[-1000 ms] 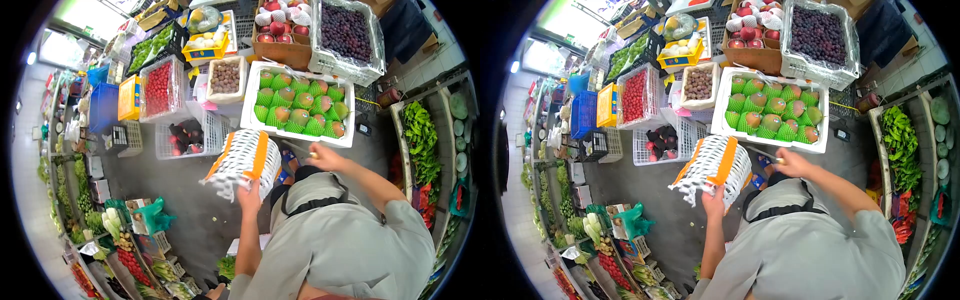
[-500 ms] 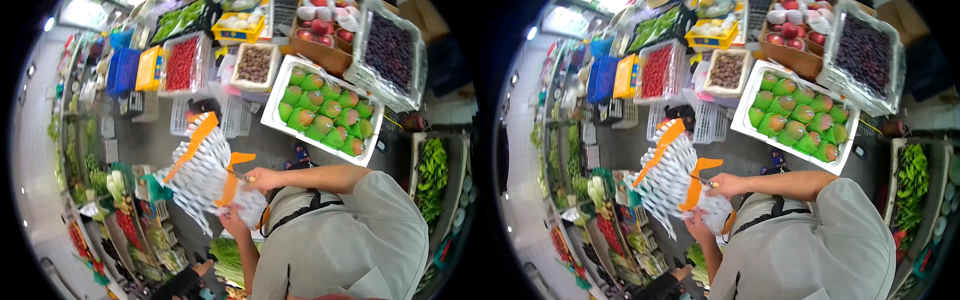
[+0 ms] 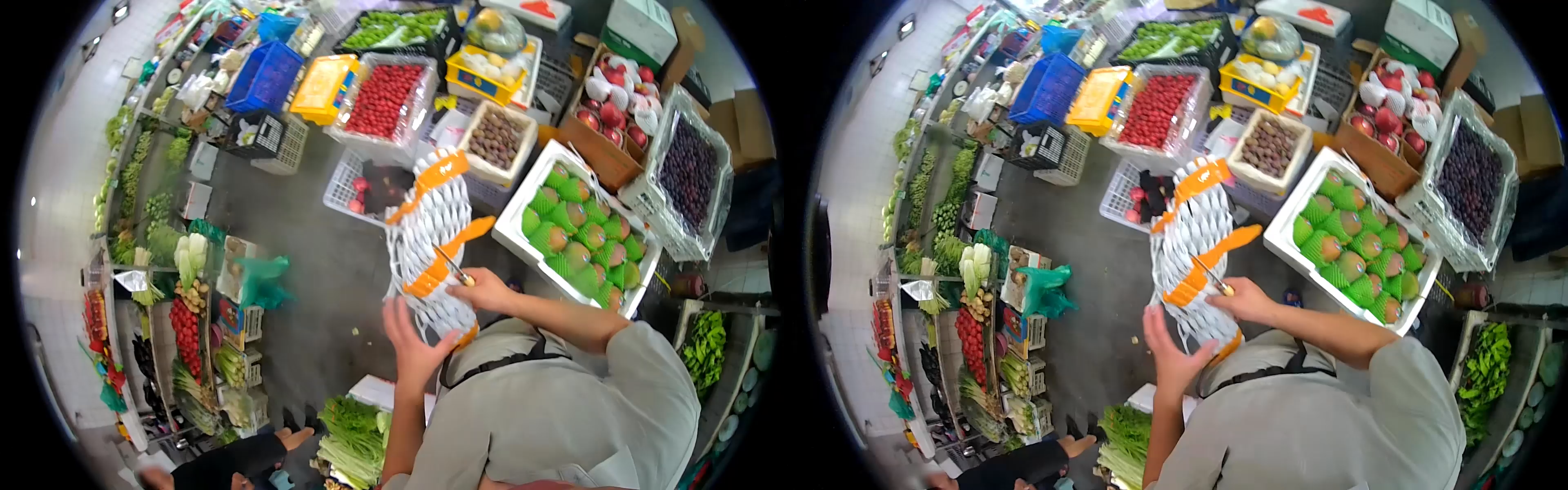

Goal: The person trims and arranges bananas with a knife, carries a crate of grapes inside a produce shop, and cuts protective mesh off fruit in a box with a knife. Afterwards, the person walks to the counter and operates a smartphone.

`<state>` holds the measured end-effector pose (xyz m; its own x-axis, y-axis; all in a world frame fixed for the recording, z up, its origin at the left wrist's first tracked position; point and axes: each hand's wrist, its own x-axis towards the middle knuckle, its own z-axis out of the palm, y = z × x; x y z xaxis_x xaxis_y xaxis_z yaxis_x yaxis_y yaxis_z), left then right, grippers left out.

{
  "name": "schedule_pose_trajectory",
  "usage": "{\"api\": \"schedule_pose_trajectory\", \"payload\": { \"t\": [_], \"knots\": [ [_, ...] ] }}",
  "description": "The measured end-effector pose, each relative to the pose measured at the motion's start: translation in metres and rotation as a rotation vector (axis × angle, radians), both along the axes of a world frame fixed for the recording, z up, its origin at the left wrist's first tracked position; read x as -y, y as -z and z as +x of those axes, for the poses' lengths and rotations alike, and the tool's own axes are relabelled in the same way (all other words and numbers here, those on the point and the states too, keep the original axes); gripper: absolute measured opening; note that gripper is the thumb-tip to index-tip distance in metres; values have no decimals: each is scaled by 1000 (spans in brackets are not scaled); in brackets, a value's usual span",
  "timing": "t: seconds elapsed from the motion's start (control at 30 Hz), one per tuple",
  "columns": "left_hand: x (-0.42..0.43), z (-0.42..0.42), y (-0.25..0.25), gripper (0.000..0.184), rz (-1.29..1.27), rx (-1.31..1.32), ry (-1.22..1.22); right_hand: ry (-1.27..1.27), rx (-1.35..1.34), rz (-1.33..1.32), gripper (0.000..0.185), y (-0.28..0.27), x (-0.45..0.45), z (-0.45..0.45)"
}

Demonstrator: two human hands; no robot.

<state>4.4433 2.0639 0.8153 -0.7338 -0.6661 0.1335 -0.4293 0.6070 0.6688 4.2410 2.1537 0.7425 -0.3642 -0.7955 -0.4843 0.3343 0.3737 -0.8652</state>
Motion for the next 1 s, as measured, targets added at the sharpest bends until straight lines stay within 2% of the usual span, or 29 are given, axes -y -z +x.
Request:
{"api": "schedule_pose_trajectory", "payload": {
  "t": [0.03,0.1,0.17,0.2,0.23,0.3,0.33,0.37,0.43,0.47,0.53,0.57,0.67,0.7,0.77,0.83,0.87,0.9,0.97,1.0],
  "knots": [
    [11,-4,6,119,-39,27,59,-33,29,36,30,-8,7,4],
    [31,-6,16,118,-47,-4,82,-79,178,-12,27,-20,22,16],
    [54,-1,32,107,-109,129,168,-77,157,-6,26,-21,37,31],
    [65,2,40,83,-88,134,155,-59,174,3,28,-19,42,39],
    [77,7,49,83,-92,127,157,-37,197,12,31,-18,46,44],
    [98,20,64,59,-13,47,235,-8,268,71,33,-21,48,50],
    [105,26,69,41,-3,-19,233,18,343,130,35,-24,46,55],
    [113,33,76,41,-4,-13,252,25,323,141,38,-25,45,59],
    [130,45,84,36,22,-49,295,15,117,188,47,-31,40,69],
    [140,50,85,30,12,-49,278,-6,-25,310,52,-32,36,71],
    [163,57,96,29,84,-72,225,-81,-230,542,62,-30,25,71],
    [173,60,94,29,157,-97,149,-96,-355,523,61,-28,18,75],
    [192,59,84,38,253,-122,-61,56,-170,453,55,-25,10,80],
    [195,57,81,44,284,-137,-154,59,-204,431,52,-31,12,78],
    [206,53,78,50,348,-112,-158,82,-341,395,52,-47,17,71],
    [206,46,73,56,409,-85,-171,264,-296,123,60,-36,28,65],
    [202,42,65,56,471,-43,-109,270,-263,91,71,-44,39,60],
    [197,38,56,57,532,-1,-50,223,-283,69,76,-55,49,57],
    [178,29,36,59,503,8,12,154,-514,-78,88,-46,68,57],
    [174,26,32,61,531,34,41,85,-389,-89,90,-44,79,61]
  ]
}}
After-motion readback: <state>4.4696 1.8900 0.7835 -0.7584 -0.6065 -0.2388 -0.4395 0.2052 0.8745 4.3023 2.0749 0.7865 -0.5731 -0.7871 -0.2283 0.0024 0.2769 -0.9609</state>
